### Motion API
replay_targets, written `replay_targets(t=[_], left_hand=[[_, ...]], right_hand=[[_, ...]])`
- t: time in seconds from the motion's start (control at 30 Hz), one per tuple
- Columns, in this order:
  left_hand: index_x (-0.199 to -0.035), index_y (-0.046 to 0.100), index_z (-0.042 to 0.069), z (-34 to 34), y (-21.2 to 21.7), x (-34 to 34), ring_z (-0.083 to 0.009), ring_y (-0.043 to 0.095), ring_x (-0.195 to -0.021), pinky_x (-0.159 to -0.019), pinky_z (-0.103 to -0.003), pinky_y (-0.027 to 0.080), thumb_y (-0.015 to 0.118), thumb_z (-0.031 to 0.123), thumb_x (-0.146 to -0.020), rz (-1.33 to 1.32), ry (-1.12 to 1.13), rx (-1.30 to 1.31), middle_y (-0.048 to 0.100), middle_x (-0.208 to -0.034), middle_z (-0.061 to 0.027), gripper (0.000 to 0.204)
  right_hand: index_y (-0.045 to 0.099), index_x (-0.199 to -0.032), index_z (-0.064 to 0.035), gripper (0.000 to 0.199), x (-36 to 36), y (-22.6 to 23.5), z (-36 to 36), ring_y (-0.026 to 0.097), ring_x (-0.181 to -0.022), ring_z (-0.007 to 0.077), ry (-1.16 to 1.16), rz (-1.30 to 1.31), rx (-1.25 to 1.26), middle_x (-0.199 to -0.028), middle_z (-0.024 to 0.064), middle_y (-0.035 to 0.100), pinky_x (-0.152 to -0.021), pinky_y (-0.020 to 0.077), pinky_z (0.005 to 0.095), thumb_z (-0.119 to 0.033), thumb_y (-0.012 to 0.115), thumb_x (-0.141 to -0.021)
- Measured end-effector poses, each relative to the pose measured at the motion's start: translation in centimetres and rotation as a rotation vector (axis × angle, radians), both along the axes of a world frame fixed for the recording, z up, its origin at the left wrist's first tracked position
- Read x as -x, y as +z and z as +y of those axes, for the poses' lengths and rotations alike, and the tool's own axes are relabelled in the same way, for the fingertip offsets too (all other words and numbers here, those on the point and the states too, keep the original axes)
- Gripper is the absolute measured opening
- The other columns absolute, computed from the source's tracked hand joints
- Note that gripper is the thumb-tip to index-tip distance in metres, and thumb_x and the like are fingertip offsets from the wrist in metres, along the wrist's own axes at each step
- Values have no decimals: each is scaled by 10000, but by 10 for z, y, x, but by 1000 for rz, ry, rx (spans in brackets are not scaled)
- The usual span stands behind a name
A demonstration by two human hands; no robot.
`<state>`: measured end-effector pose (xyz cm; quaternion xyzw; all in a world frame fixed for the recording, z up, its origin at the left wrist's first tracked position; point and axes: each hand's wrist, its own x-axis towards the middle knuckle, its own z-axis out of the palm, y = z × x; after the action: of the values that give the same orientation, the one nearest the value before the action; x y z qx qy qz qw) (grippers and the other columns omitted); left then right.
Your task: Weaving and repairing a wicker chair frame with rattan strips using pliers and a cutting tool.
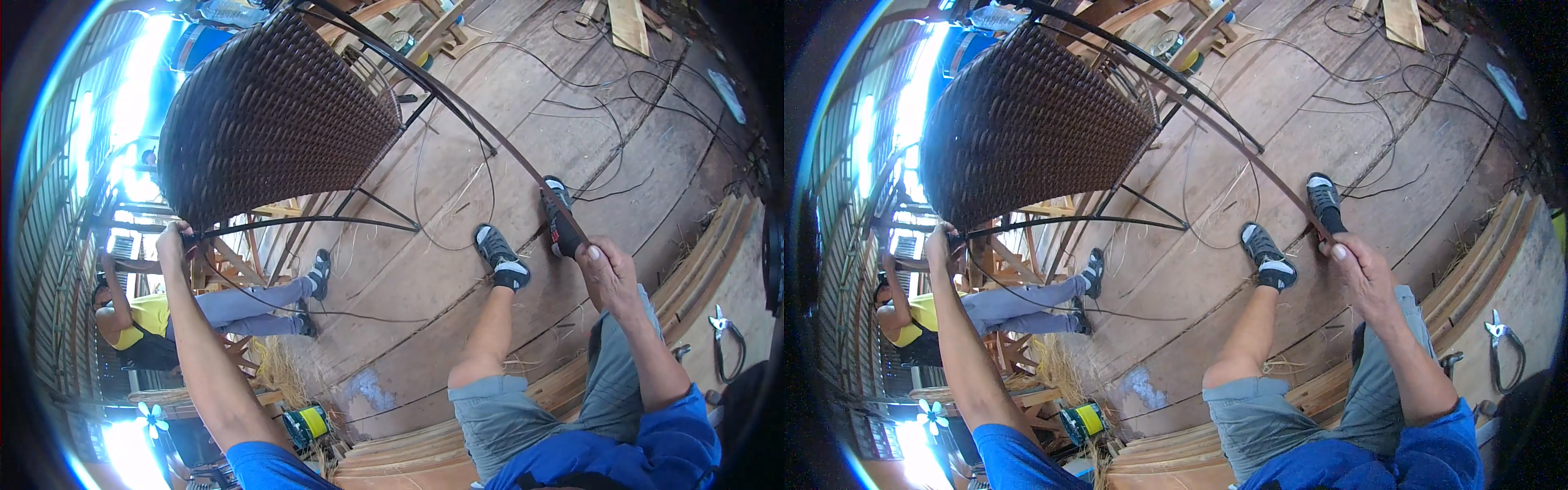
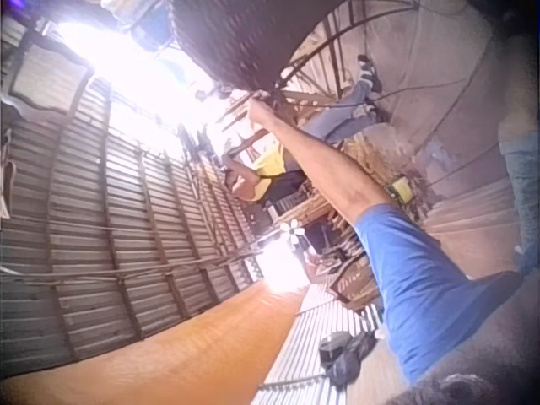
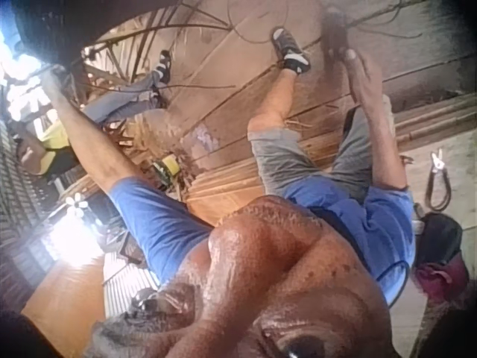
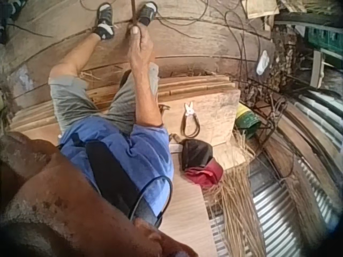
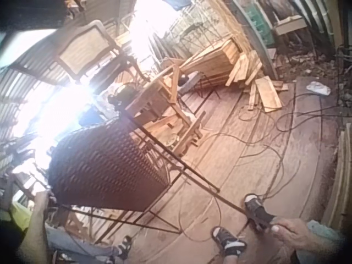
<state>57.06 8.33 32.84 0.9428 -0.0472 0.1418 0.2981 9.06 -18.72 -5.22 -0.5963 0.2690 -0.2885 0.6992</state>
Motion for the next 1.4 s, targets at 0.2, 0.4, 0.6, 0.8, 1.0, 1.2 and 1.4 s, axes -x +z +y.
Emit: replay_targets(t=[0.2, 0.4, 0.6, 0.8, 1.0, 1.2, 1.4], left_hand=[[-710, 587, 141, 28, 7, -27, -138, 522, -574, -522, -293, 429, 538, 233, -755, -9, -68, -19, 543, -657, -2, 113], [-736, 611, 93, 13, -11, -9, -154, 550, -584, -502, -303, 439, 508, 296, -793, -17, -63, 11, 563, -669, -22, 234], [-700, 660, 67, 18, -7, -32, -164, 554, -761, -710, -286, 406, 512, 287, -765, -189, -171, -332, 627, -775, -72, 273], [-838, 661, 53, 16, -2, -24, -170, 582, -690, -584, -327, 454, 485, 286, -776, -48, -154, -158, 639, -795, -54, 299], [-788, 650, 76, -2, 12, 4, -170, 557, -718, -619, -335, 442, 541, 288, -737, 0, -172, -145, 616, -799, -73, 244], [-866, 636, 85, 11, 4, 24, -154, 556, -667, -614, -319, 434, 517, 256, -771, 101, -171, -27, 605, -823, -28, 229], [-828, 660, 79, 18, -5, 27, -129, 536, -569, -520, -273, 398, 546, 262, -782, 91, -293, 8, 618, -717, -19, 221]], right_hand=[[563, -977, 0, 216, 43, -43, 11, 469, -714, 63, 32, 144, -140, -786, -13, 518, -665, 404, 201, -199, 484, -947], [561, -906, -25, 235, 35, -75, 10, 399, -610, 40, -64, 171, -45, -688, -34, 438, -560, 332, 193, -241, 479, -949], [552, -894, -43, 259, 38, -81, 6, 343, -477, 23, -68, 185, -27, -562, -51, 382, -433, 269, 184, -280, 466, -956], [566, -907, -48, 244, 27, -80, 10, 355, -518, 31, -64, 238, -62, -587, -52, 384, -465, 287, 190, -266, 469, -959], [553, -889, -57, 238, 27, -80, 0, 333, -499, 23, -59, 262, 19, -567, -60, 366, -443, 266, 194, -262, 458, -964], [555, -894, -70, 215, 18, -85, 8, 318, -484, 21, -56, 263, -50, -563, -65, 345, -433, 254, 192, -247, 454, -965], [597, -971, -68, 208, 26, -96, 18, 394, -531, 45, -67, 410, 174, -602, -43, 403, -468, 348, 224, -245, 496, -932]])
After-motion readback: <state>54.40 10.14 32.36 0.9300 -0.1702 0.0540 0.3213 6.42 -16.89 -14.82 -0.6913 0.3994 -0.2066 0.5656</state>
